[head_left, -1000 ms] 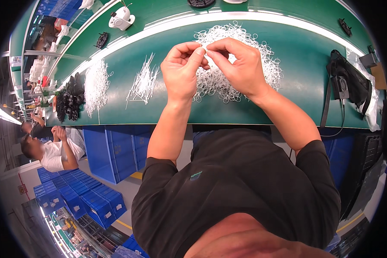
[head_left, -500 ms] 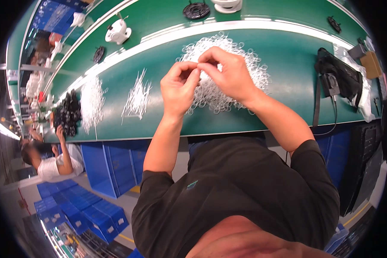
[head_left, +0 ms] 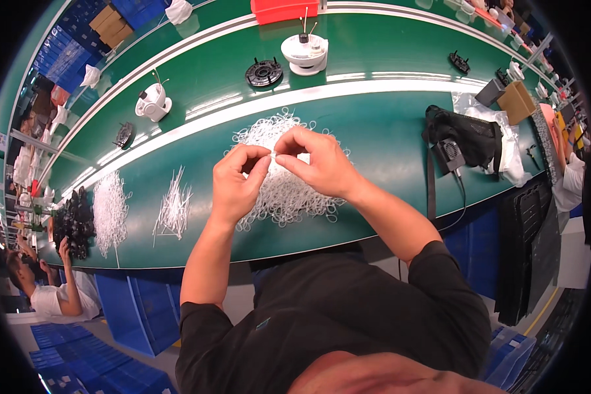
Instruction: The person repeatedly picks white zip ties from a pile, threads them through a white circular device, and secures them by hand. The person also handles a small black component and places it into the device. The task is performed at a green workbench in a factory setting.
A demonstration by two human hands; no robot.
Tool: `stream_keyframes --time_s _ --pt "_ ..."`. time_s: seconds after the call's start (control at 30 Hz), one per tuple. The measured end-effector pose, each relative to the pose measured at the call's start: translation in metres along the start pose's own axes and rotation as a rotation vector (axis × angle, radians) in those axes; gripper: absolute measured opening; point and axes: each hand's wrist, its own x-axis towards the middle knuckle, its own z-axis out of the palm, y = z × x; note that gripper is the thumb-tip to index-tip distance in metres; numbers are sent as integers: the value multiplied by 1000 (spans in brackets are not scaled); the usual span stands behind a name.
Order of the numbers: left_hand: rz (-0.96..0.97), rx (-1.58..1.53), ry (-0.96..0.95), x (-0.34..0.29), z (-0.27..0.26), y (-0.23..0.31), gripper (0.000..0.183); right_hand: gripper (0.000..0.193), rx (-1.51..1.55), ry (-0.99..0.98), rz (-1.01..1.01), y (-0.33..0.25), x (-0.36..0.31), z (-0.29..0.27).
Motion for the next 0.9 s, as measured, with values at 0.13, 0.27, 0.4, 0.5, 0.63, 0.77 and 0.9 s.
stream_keyframes --time_s 0.13,0.27,0.4,0.5,0.63,0.77,0.9 --pt "-190 -299 -114 9 10 5 12 11 -29 85 -35 4 -4 -13" --pt "-357 -567 -293 25 17 7 16 16 -76 71 -82 5 -4 -31" --pt "-435 -653 -420 45 28 8 17 13 -70 100 -149 13 -6 -48" --pt "-433 -674 -536 59 38 -2 16 10 37 94 -72 14 -9 -63" --pt "-431 -705 -664 73 58 3 10 11 417 91 171 27 -15 -81" --pt "-429 -785 -698 105 79 3 12 14 269 257 264 49 -15 -105" --pt "-459 -756 -270 172 101 -19 16 12 -7 530 238 74 -17 -122"
